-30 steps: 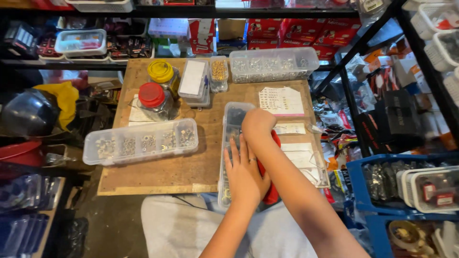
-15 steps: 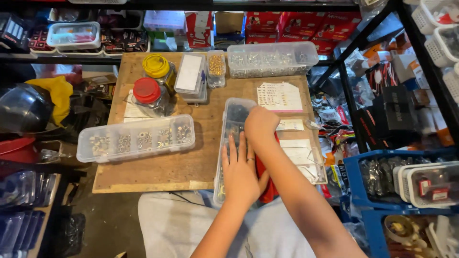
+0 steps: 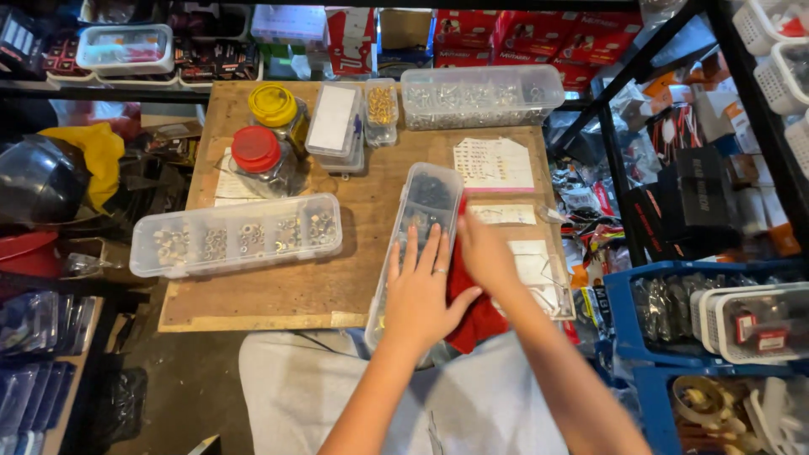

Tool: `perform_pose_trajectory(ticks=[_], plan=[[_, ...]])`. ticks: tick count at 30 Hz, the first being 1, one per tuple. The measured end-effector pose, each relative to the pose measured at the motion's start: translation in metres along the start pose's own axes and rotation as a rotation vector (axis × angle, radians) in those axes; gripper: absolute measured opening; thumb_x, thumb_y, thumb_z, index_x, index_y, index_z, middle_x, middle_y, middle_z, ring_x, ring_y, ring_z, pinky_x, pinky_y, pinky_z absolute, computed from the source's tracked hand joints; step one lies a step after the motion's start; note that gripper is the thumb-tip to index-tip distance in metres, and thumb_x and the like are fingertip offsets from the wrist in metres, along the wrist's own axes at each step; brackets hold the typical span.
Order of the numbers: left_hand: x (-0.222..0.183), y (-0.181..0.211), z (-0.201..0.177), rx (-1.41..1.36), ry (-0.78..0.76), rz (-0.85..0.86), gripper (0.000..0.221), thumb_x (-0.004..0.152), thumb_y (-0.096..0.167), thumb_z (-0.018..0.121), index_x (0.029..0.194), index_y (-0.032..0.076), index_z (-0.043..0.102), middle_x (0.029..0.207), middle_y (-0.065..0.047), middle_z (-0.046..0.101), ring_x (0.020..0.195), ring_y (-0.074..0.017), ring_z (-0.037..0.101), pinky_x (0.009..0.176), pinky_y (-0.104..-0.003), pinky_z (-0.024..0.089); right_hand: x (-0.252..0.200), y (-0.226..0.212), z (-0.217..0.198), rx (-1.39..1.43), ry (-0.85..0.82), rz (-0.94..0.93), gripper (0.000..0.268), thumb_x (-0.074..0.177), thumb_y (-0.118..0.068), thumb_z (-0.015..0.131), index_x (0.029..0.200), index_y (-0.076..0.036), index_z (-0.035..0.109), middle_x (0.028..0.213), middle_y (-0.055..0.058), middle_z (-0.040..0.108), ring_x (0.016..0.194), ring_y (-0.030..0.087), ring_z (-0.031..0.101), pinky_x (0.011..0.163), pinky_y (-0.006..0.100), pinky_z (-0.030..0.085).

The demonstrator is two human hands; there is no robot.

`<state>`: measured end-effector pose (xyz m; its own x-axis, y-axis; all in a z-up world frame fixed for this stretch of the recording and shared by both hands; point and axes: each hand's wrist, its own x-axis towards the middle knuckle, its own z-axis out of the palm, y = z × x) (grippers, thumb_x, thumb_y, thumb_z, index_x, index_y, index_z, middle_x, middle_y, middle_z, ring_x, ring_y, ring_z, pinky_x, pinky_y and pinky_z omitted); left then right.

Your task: Wiping and cleaning plastic organizers containing small hardware parts.

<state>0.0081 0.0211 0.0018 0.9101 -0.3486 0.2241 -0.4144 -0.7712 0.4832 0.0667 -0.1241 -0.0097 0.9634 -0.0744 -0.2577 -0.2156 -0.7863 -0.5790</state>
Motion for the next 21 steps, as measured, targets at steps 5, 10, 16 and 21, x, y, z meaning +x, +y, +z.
perform_pose_trajectory(ticks=[5, 10, 16, 21], plan=[[0.003, -0.023, -0.013, 0.026, -0.049, 0.087, 0.115, 0.065, 0.072, 0.074, 0.151, 0.002, 0.044, 0.159, -0.015, 0.042, 0.152, -0.0442, 0.025, 0.122, -0.061, 0.014, -0.05, 0.0, 0.018, 0.392, 0.114, -0.019, 0.053, 0.108, -0.022, 0.036, 0.149, 0.011, 0.043, 0.142, 0.042, 0.05, 0.138, 0.055, 0.042, 0.119, 0.064, 0.032], [0.014, -0.058, -0.025, 0.008, -0.089, 0.211, 0.075, 0.077, 0.03, 0.077, 0.146, 0.011, 0.055, 0.154, -0.006, 0.052, 0.148, -0.0402, 0.036, 0.12, -0.058, 0.021, -0.036, 0.054, 0.053, 0.532, 0.558, -0.088, 0.04, 0.111, -0.022, 0.046, 0.145, -0.006, 0.059, 0.139, 0.02, 0.063, 0.133, 0.036, 0.056, 0.115, 0.049, 0.041], [0.024, -0.091, -0.029, -0.019, -0.111, 0.215, 0.078, 0.069, 0.031, 0.076, 0.145, 0.026, 0.057, 0.152, 0.005, 0.055, 0.149, -0.0273, 0.039, 0.123, -0.051, 0.024, -0.044, 0.021, 0.035, 0.495, 0.592, -0.014, 0.048, 0.107, -0.025, 0.053, 0.154, -0.017, 0.049, 0.141, 0.022, 0.061, 0.132, 0.043, 0.054, 0.114, 0.054, 0.043], [0.018, -0.072, -0.036, 0.114, -0.077, 0.169, 0.085, 0.073, 0.029, 0.076, 0.151, 0.013, 0.048, 0.16, -0.009, 0.043, 0.15, -0.0296, 0.036, 0.123, -0.048, 0.023, -0.028, 0.046, 0.059, 0.474, 0.665, -0.005, 0.03, 0.105, -0.028, 0.06, 0.133, -0.019, 0.062, 0.12, 0.015, 0.073, 0.118, 0.038, 0.066, 0.1, 0.049, 0.053]])
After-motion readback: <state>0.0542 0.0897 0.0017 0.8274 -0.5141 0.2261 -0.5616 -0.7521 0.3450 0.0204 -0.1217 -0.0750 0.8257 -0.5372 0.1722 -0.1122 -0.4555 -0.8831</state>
